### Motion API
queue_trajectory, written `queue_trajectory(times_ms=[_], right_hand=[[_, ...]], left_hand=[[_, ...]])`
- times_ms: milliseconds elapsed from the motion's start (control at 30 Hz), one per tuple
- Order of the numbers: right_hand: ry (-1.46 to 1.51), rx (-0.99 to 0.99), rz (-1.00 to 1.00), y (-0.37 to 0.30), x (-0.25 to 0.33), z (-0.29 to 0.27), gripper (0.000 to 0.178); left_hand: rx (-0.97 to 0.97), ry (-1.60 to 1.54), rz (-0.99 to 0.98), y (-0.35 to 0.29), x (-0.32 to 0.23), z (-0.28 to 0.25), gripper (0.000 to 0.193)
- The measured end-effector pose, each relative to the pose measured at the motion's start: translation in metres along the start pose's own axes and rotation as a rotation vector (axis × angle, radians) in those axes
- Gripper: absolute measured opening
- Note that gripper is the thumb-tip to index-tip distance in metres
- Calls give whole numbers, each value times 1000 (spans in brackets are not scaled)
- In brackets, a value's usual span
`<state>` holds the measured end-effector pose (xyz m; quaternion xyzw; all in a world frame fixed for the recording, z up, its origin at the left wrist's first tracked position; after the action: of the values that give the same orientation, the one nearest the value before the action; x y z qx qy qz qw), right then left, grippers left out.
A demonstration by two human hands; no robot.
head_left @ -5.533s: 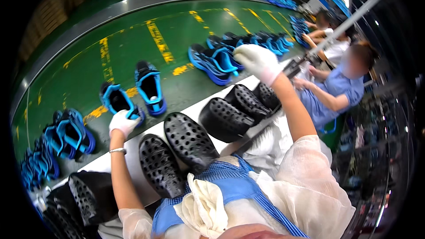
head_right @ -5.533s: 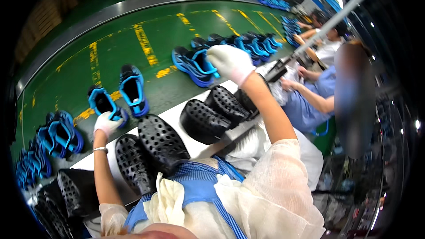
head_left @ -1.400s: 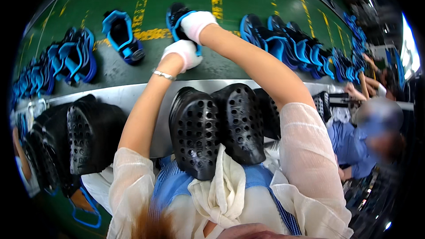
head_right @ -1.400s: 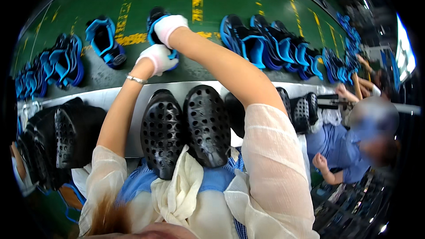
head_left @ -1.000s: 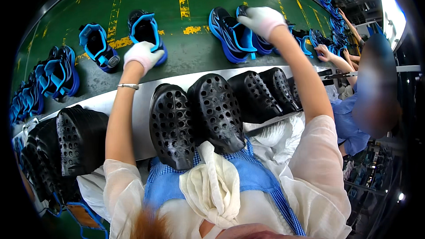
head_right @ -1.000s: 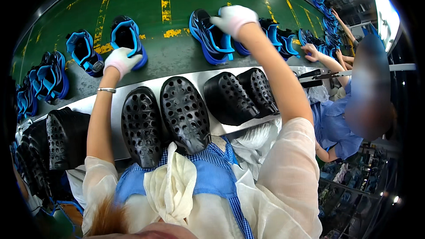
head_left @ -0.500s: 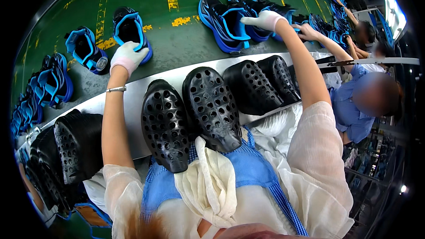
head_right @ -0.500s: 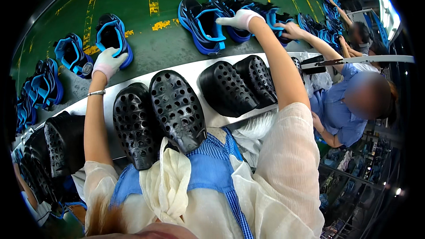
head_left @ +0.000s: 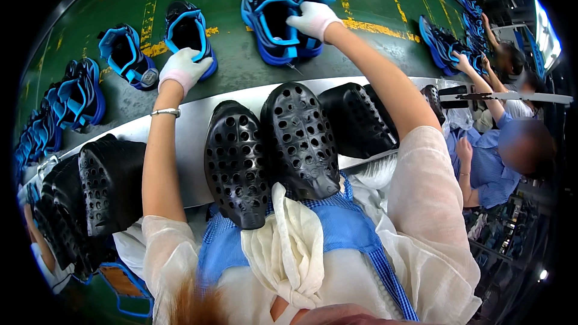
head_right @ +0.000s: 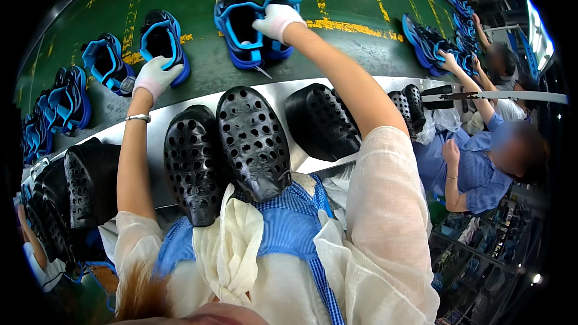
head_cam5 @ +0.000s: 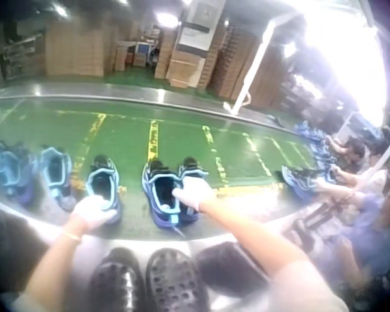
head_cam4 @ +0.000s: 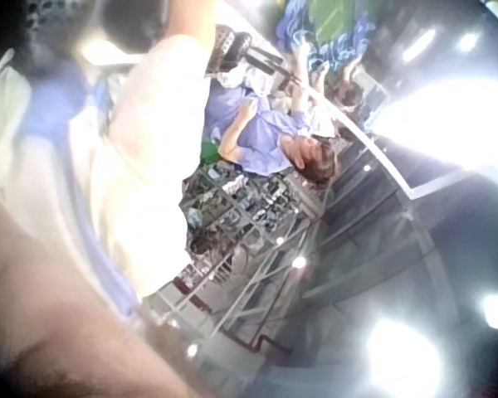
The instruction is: The person picks up a black perforated shoe component and places it onto a blue and black shoe on an assembly line, using both hands to press and fit the pieces together. The person repeats this process for several shoes moving along the conveyor belt.
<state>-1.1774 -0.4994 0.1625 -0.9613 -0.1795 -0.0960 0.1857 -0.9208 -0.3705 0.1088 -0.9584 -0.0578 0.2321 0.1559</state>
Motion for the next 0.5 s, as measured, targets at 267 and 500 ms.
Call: queue_trajectory(times_ms=[267, 500], right_hand=[[98, -128, -295, -91, 4, -71, 35], [-140, -274, 60, -279, -109, -128, 21]], left_hand=[[-134, -106, 85, 1, 4, 3, 36], [-204, -87, 65, -14, 3, -12, 46]])
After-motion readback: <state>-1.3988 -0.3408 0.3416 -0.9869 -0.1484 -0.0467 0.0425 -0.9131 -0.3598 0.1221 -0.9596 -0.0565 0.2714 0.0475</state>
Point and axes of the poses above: each hand's wrist, its own y-axis towards the middle knuckle, its own z-axis out of the palm, x = y × z, the point moved 7 cm from there along y, towards the middle knuckle, and after that the axes turned 6 degrees about x, right-handed, at the moved point
